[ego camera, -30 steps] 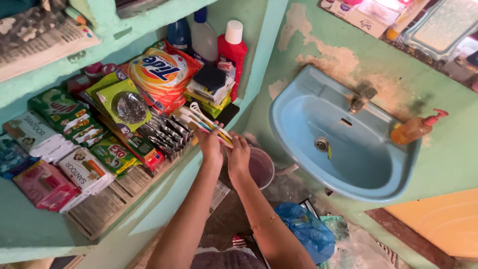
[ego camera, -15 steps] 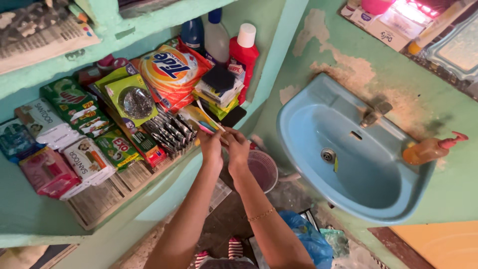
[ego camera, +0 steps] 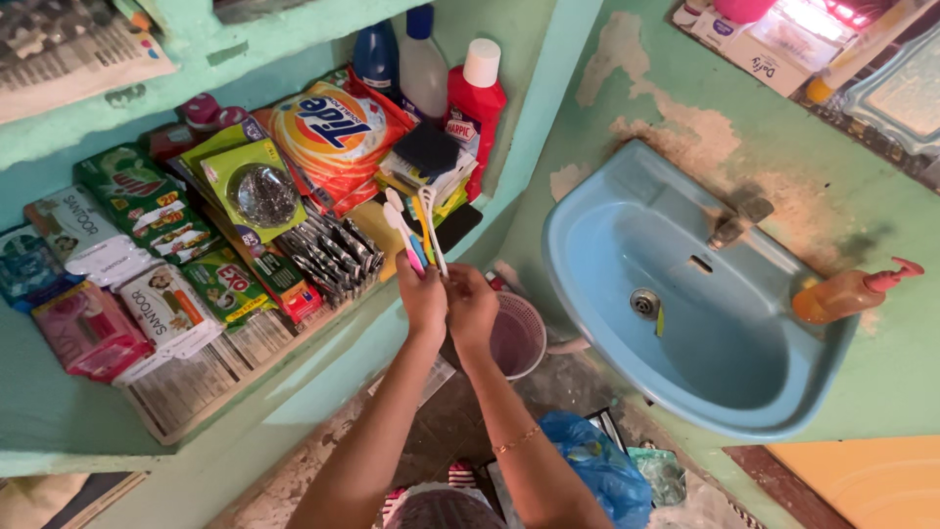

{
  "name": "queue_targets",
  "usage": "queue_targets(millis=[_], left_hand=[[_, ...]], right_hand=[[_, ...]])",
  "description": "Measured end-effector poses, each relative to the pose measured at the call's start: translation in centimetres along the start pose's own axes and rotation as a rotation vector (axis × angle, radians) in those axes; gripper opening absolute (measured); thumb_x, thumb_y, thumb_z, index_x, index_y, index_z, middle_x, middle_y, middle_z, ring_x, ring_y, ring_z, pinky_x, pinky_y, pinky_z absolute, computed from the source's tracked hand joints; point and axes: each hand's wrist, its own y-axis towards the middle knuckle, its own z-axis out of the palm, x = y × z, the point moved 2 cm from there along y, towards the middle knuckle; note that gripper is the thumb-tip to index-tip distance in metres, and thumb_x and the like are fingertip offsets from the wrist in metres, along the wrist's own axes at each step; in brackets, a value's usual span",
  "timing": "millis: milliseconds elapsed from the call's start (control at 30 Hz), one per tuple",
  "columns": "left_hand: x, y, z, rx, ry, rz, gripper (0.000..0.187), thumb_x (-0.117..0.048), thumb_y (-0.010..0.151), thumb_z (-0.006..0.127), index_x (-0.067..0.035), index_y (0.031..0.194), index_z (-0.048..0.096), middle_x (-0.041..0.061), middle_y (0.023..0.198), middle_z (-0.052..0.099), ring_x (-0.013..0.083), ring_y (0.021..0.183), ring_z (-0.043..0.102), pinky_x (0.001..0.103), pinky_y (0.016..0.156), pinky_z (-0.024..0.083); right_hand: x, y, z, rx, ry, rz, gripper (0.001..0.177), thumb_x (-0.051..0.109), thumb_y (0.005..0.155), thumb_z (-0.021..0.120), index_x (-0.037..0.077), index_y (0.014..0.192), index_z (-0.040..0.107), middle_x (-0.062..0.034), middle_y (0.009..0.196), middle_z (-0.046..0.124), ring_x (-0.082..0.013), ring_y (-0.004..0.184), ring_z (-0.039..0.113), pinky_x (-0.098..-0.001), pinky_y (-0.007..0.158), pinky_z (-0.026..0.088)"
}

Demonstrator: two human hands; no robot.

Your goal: The person unpacks various household items from a plastic bag and places them onto a shelf next to a sink. Items handled include a yellow packet, a green packet, a white packet, a black packet, toothbrushes, a sponge, and a brush. The person arranges these items on the shelf.

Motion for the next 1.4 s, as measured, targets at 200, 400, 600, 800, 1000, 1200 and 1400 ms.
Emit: queue_targets(millis=[200,400,600,800,1000,1200,1400], left_hand=[[-1.8,0.5,-1.0,0.034,0.021,-0.029,0.046,0.006,0.091,0.047,-0.001,0.136,0.045,0.014,0.115,0.063,0.0248,0.1,0.07,0.038,0.083,0.056],[-5.4,0.7,-1.8,0.008,0.318,0.241,0.04,0.009,0.087,0.052,0.001,0.127,0.055,0.02,0.108,0.068,0.037,0.101,0.067,0.046,0.087,0.052],[-7.5,1.7,-2.6,0.005,0.308,0.167,0.039,0.007,0.089,0.046,0.001,0.127,0.055,0.023,0.111,0.064,0.0393,0.1,0.066,0.047,0.085,0.053],[-7.8,2.2,-3.3,0.016,0.402,0.228,0.041,0.009,0.087,0.049,0.003,0.127,0.057,0.026,0.113,0.065,0.0433,0.104,0.065,0.049,0.09,0.051],[-7.3,2.0,-3.2,0.032,0.427,0.244,0.042,0.01,0.087,0.05,0.002,0.128,0.058,0.027,0.116,0.065,0.0438,0.108,0.064,0.049,0.092,0.05],[-6.6,3.2,-2.1,0.23,0.534,0.16,0.027,0.001,0.086,0.059,-0.001,0.111,0.068,0.022,0.1,0.072,0.0409,0.096,0.07,0.048,0.083,0.055],[-6.8,4.4,-1.4,0.403,0.709,0.127,0.021,-0.004,0.087,0.063,-0.003,0.107,0.069,0.023,0.094,0.072,0.0436,0.094,0.068,0.051,0.075,0.054]], right_hand=[[-3.3,0.9,0.9,-0.13,0.148,-0.001,0.024,0.005,0.09,0.075,-0.002,0.111,0.066,-0.0103,0.087,0.073,-0.0118,0.072,0.069,-0.0262,0.065,0.056],[-7.0,4.5,3.1,-0.059,0.26,0.159,0.029,0.01,0.091,0.074,-0.01,0.111,0.065,-0.0139,0.089,0.076,-0.0137,0.072,0.072,-0.0277,0.064,0.057],[-7.0,6.5,5.2,-0.055,0.23,0.227,0.031,0.011,0.086,0.077,-0.008,0.104,0.061,-0.0171,0.084,0.074,-0.0172,0.064,0.07,-0.0301,0.058,0.055],[-4.4,6.3,5.1,-0.052,-0.079,0.218,0.024,0.017,0.088,0.074,-0.003,0.094,0.061,-0.0134,0.075,0.074,-0.0182,0.058,0.07,-0.0324,0.055,0.055],[-1.4,5.6,4.1,-0.034,-0.325,0.239,0.03,0.032,0.092,0.07,0.003,0.095,0.067,-0.0084,0.078,0.077,-0.0181,0.067,0.072,-0.0305,0.065,0.054],[-4.5,5.5,3.3,0.055,0.188,0.093,0.033,0.029,0.102,0.068,-0.003,0.109,0.073,-0.0043,0.086,0.072,-0.0104,0.076,0.062,-0.0258,0.069,0.048],[-6.9,5.6,3.0,0.078,0.402,0.275,0.028,0.022,0.096,0.07,0.0,0.114,0.072,-0.0024,0.09,0.069,-0.0101,0.073,0.059,-0.0258,0.065,0.048]])
